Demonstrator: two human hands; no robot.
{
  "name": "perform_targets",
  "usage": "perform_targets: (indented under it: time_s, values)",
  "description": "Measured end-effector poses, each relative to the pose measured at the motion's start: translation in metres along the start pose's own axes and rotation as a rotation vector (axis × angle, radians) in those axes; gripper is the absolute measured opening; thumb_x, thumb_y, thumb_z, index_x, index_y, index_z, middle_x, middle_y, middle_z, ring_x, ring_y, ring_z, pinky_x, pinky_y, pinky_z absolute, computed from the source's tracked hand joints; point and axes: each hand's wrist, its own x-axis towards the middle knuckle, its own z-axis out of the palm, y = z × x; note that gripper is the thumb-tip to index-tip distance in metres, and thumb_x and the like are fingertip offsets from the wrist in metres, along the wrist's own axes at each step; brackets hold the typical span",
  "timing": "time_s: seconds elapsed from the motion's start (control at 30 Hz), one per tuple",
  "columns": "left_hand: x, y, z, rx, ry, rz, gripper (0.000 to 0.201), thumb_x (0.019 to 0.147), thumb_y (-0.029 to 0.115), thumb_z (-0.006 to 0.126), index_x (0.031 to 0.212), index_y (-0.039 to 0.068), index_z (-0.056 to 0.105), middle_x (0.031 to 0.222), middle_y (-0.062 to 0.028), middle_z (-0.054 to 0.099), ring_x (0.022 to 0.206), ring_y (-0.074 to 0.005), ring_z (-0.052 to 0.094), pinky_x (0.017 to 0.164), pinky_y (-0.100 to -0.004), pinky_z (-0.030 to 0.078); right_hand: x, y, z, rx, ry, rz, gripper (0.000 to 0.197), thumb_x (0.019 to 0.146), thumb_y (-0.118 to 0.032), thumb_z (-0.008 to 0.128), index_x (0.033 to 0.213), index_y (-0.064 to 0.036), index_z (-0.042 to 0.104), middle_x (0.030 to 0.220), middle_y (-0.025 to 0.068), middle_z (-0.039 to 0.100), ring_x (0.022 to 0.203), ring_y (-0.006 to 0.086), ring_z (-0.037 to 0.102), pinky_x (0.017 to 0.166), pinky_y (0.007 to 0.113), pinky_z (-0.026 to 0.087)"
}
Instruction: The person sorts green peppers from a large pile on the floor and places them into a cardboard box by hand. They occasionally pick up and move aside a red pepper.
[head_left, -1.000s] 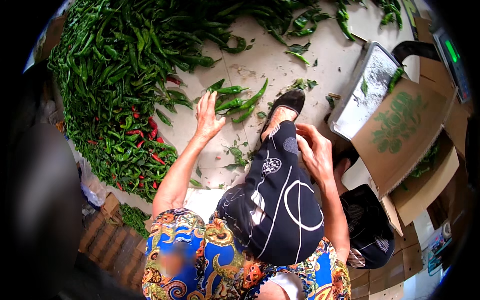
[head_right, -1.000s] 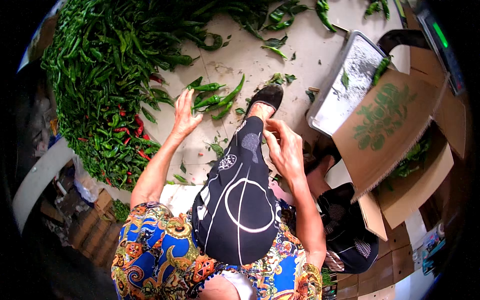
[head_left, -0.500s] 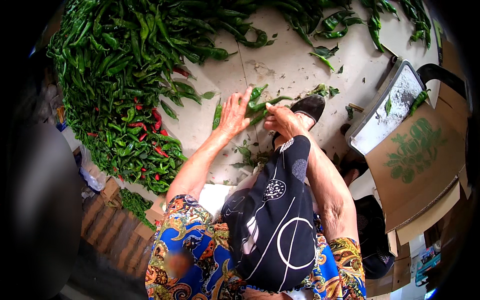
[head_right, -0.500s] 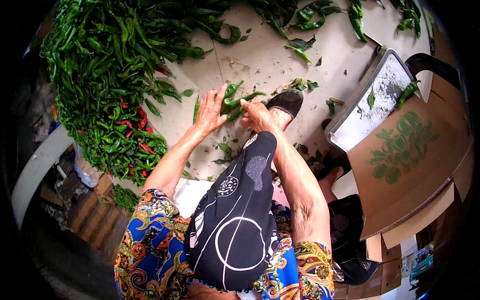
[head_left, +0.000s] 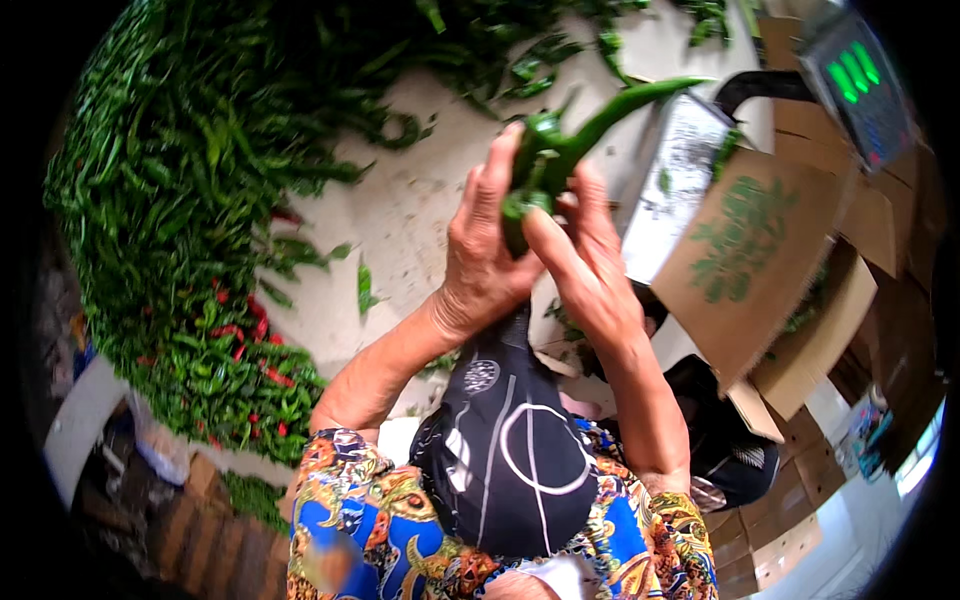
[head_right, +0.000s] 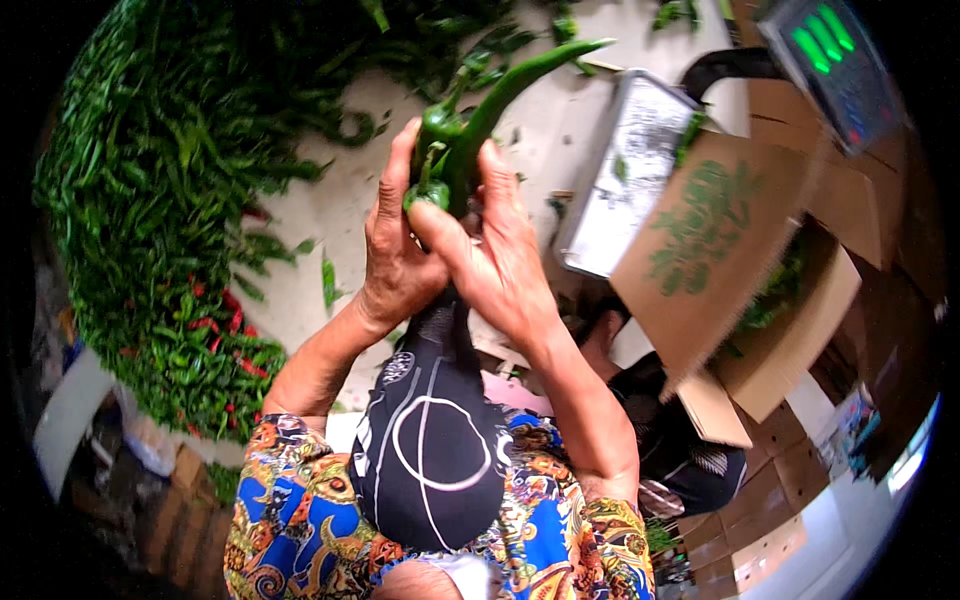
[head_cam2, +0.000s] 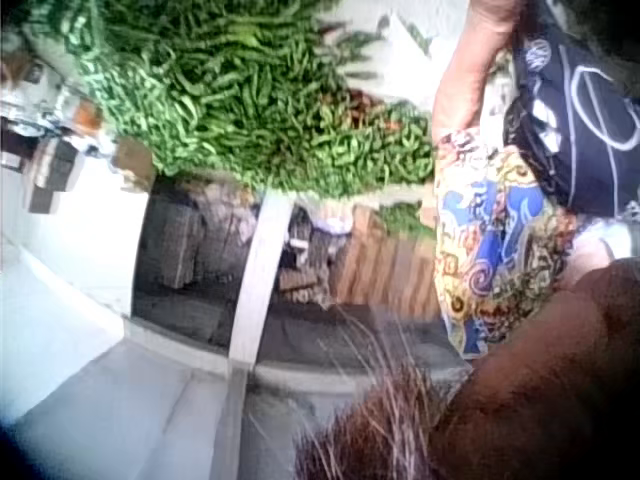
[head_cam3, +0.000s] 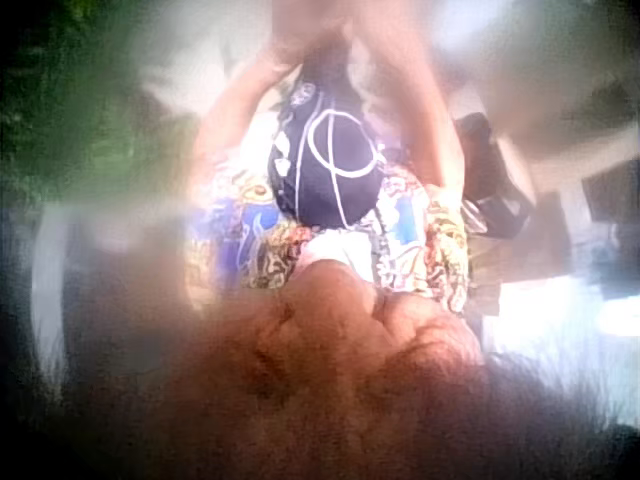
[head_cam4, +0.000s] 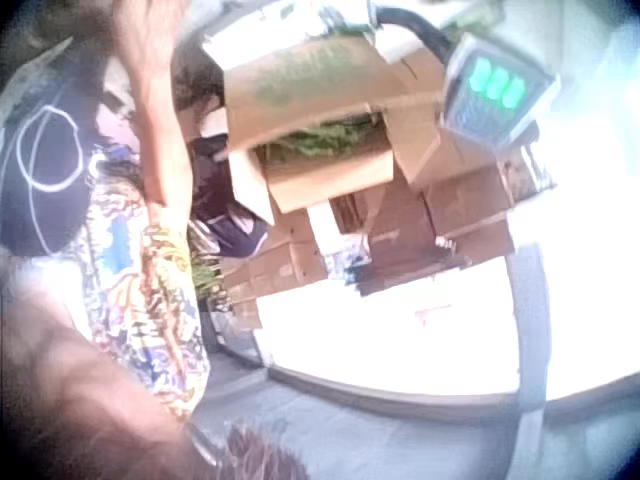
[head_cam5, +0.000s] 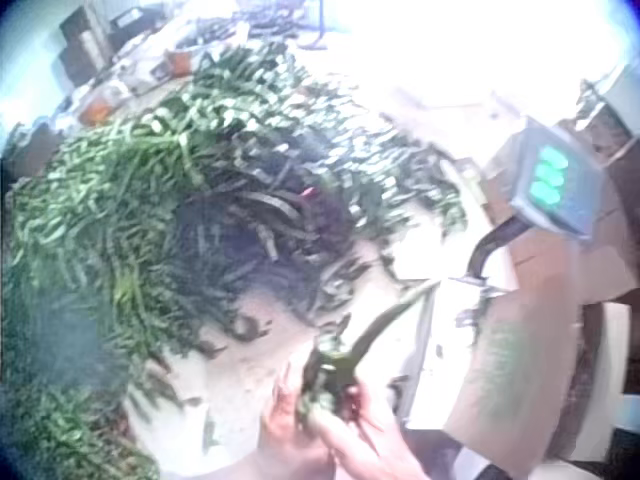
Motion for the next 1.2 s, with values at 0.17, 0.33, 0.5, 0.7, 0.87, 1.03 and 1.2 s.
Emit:
perform_targets:
  time_s: [0.17, 0.33, 0.5, 0.7, 0.87, 1.03, 1.2]
  values:
    - [0.060, 0.141, 0.103, -0.512, -0.156, 0.508, 0.082, 0.082, 0.012, 0.068, 0.151, -0.006, 0.028, 0.105, -0.0226, 0.053, 0.094, -0.0381, 0.056, 0.082, -0.0472, 0.050, -0.071, -0.094, -0.096, -0.213, 0.446, -0.206, 0.069, 0.101, -0.034, 0.062, 0.155, -0.0018, 0.032, 0.144, 0.0165, 0.048, 0.129, 0.0252, 0.048, 0.107, 0.038, 0.041]
    - [0.020, 0.192, 0.192, -0.304, -0.533, 0.421, 0.078, 0.079, 0.017, 0.069, 0.146, -0.009, 0.038, 0.107, -0.0275, 0.054, 0.098, -0.0421, 0.054, 0.086, -0.0482, 0.048, -0.140, -0.105, -0.218, -0.414, 0.856, -0.030, 0.069, 0.103, -0.031, 0.058, 0.156, 0.0003, 0.026, 0.151, 0.0191, 0.042, 0.138, 0.0276, 0.042, 0.113, 0.041, 0.035]
    - [0.068, 0.085, 0.127, -0.514, -0.412, 0.477, 0.037, 0.082, -0.001, 0.069, 0.118, 0.004, 0.070, 0.105, -0.0133, 0.071, 0.094, -0.0247, 0.068, 0.078, -0.0369, 0.057, -0.174, -0.087, -0.174, -0.616, 0.931, -0.109, 0.065, 0.103, -0.012, 0.057, 0.158, 0.0016, 0.025, 0.158, 0.0195, 0.036, 0.140, 0.0293, 0.044, 0.116, 0.040, 0.034]
    - [0.040, -0.131, 0.075, 0.366, -0.468, 0.168, 0.039, 0.086, 0.012, 0.071, 0.124, 0.019, 0.070, 0.126, -0.0141, 0.061, 0.117, -0.0304, 0.057, 0.098, -0.0449, 0.050, -0.169, -0.086, -0.084, -0.501, 0.294, -0.115, 0.026, 0.088, 0.003, 0.069, 0.113, 0.0019, 0.069, 0.104, 0.0170, 0.074, 0.096, 0.0255, 0.072, 0.089, 0.035, 0.057]
    - [0.032, -0.179, 0.106, 0.713, -0.449, 0.133, 0.064, 0.073, 0.036, 0.085, 0.133, 0.028, 0.063, 0.148, -0.0123, 0.042, 0.138, -0.0366, 0.034, 0.106, -0.0570, 0.037, -0.151, -0.041, -0.066, -0.389, 0.124, 0.083, 0.023, 0.092, 0.003, 0.066, 0.114, -0.0001, 0.070, 0.105, 0.0134, 0.074, 0.095, 0.0217, 0.072, 0.086, 0.032, 0.056]
    - [0.020, -0.208, 0.110, 0.629, -0.539, 0.171, 0.057, 0.066, 0.036, 0.086, 0.118, 0.024, 0.066, 0.130, -0.0072, 0.052, 0.123, -0.0321, 0.045, 0.096, -0.0535, 0.040, -0.152, 0.013, -0.070, -0.297, 0.230, 0.292, 0.022, 0.097, -0.002, 0.064, 0.117, 0.0010, 0.069, 0.105, 0.0090, 0.073, 0.094, 0.0161, 0.069, 0.086, 0.029, 0.054]
    - [-0.033, -0.219, 0.068, 0.509, -0.505, 0.147, 0.020, 0.080, 0.012, 0.064, 0.100, 0.015, 0.067, 0.103, -0.0068, 0.059, 0.109, -0.0285, 0.054, 0.091, -0.0459, 0.042, -0.150, 0.041, -0.061, -0.092, 0.187, 0.423, 0.026, 0.099, -0.006, 0.064, 0.124, 0.0017, 0.065, 0.109, 0.0068, 0.071, 0.097, 0.0125, 0.065, 0.087, 0.026, 0.051]
